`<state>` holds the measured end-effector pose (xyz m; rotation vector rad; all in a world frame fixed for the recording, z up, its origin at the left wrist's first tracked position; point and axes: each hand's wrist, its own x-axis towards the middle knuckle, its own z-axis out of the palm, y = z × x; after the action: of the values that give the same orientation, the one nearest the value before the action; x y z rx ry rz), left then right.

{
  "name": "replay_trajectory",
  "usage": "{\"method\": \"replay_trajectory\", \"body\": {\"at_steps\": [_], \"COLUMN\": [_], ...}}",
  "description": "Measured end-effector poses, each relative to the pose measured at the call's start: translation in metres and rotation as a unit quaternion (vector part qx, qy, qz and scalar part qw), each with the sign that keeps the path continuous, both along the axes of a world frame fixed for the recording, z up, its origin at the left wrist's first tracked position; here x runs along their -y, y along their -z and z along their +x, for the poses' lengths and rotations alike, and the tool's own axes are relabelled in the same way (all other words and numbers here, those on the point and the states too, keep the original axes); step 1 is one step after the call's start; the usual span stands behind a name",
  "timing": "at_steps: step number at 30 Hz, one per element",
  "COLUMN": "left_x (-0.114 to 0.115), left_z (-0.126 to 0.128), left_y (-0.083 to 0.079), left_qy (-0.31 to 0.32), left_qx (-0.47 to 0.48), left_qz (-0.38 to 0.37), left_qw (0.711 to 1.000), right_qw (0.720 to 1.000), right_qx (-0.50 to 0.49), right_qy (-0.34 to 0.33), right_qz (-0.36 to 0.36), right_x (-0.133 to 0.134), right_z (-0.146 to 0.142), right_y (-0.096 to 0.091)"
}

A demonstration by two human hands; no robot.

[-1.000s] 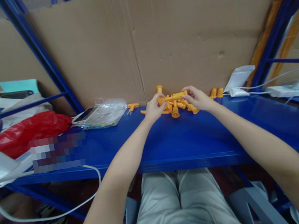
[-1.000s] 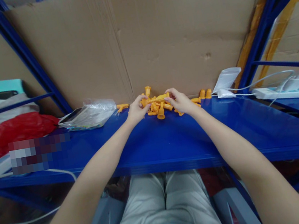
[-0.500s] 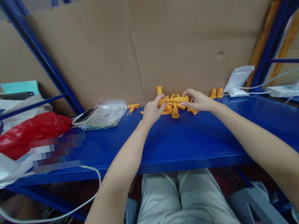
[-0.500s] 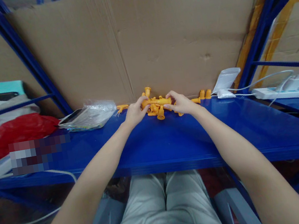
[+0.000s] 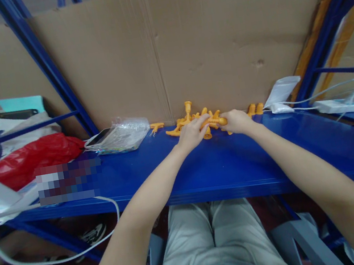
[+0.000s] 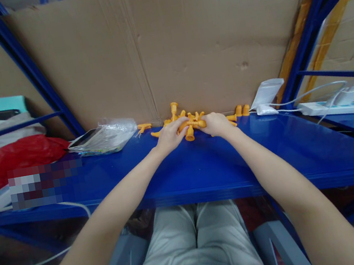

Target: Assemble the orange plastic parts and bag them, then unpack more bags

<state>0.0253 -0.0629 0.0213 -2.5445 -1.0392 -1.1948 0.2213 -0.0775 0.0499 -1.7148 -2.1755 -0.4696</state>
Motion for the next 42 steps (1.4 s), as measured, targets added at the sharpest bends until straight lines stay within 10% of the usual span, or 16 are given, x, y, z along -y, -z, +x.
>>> {"method": "replay_trajectory", "body": {"at_steps": [13, 22, 42], "left_x": [-0.006, 0.005, 0.001], "left_z": [0.010, -0.006, -0.007], "left_y": [-0.002, -0.009, -0.007], "left_qy": [0.064, -0.098, -0.142], "left_qx": [0.167, -0.085, -0.051], "left_qz": [-0.273, -0.124, -0.083], "left_qw": [0.945, 0.984, 0.985], "right_qw": [0.996, 0.997, 0.982], "right_qx": [0.057, 0.069, -0.016], "right_qy": [0.046, -0.032, -0.159], "right_qz": [0.053, -0.016, 0.097], "right_x": [0.003, 0.004, -0.025], "right_z": [-0.001, -0.004, 0.012], "right_y": [0.000, 0.004, 0.018]}}
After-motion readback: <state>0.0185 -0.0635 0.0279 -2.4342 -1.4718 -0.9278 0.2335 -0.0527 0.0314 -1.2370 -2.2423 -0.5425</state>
